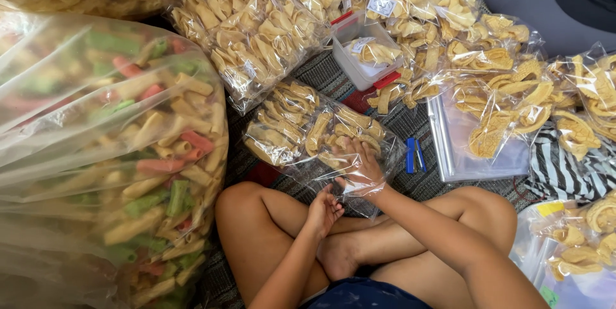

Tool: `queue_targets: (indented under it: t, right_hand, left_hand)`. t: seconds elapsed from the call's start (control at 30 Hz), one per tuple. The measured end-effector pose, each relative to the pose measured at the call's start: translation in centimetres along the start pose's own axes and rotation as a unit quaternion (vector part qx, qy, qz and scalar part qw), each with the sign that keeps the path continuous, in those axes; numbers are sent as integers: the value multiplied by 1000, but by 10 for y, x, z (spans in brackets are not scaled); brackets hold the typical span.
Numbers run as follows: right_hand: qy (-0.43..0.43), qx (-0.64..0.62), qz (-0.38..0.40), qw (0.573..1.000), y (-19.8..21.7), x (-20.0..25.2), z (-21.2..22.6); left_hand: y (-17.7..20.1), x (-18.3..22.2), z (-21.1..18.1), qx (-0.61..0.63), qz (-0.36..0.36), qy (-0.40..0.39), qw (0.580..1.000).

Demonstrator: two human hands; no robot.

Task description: The person sits on a mat and packs fried snacks into small clear plastic bags. They pick up snacks, place them into bags, and seal the bags by hand, repeating the process for multiple portions.

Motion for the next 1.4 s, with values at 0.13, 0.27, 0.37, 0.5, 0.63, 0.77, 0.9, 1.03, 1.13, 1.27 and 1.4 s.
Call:
queue_targets:
  t: [0.13, 0.27, 0.37, 0.5, 0.63, 0.77, 0.9, 1.03, 1.13, 1.27, 1.4]
  right_hand:
    - [-49, 9, 14, 999, -4, 4, -10]
    - [-12, -10, -18, 1000, 11, 6, 4]
    - [28, 44, -33, 998, -21, 19, 11]
    - [44, 52, 6, 998, 21, 50, 7]
    - [66, -23, 104, 992, 46, 100, -6]
    - [-136, -178, 390, 893, 39, 128, -69]
    - [-255, -219, 338, 879, 74, 157, -146]
    - [-402, -298, 183, 846, 96, 237, -233]
    - [-504, -281, 107, 810, 110, 321, -279]
    - [-664, -300, 61, 682, 141, 417, -304]
    - [-707, -290, -4, 644, 146, 472, -328]
  left_hand:
    - [5, -7, 5, -9, -4, 1, 1000]
    - [4, -6, 3, -20, -3, -1, 1000]
    - [6, -8, 5, -27, -6, -6, 1000]
    - [10, -9, 6, -34, 4, -11, 999]
    - [8, -9, 4, -40, 4, -4, 999]
    - [9, 0, 1, -43, -6, 2, 999]
    - [2, 7, -6, -36, 6, 9, 999]
    - [-7, 21, -14, -2, -32, 3, 999]
    - [-13, 27, -23, -13, -19, -4, 1000]
    - [-25, 37, -32, -26, -26, -4, 999]
    - [-24, 35, -35, -38, -16, -18, 999]
Point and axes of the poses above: each hand's wrist, its own x-axis away from the middle knuckle, its own y-axis out of the back of the hand, z = x × y, the point moved 9 cm from there along -x, towards the middle knuckle, and after that the axes turned 12 degrees about z, right-handed, at the moved point
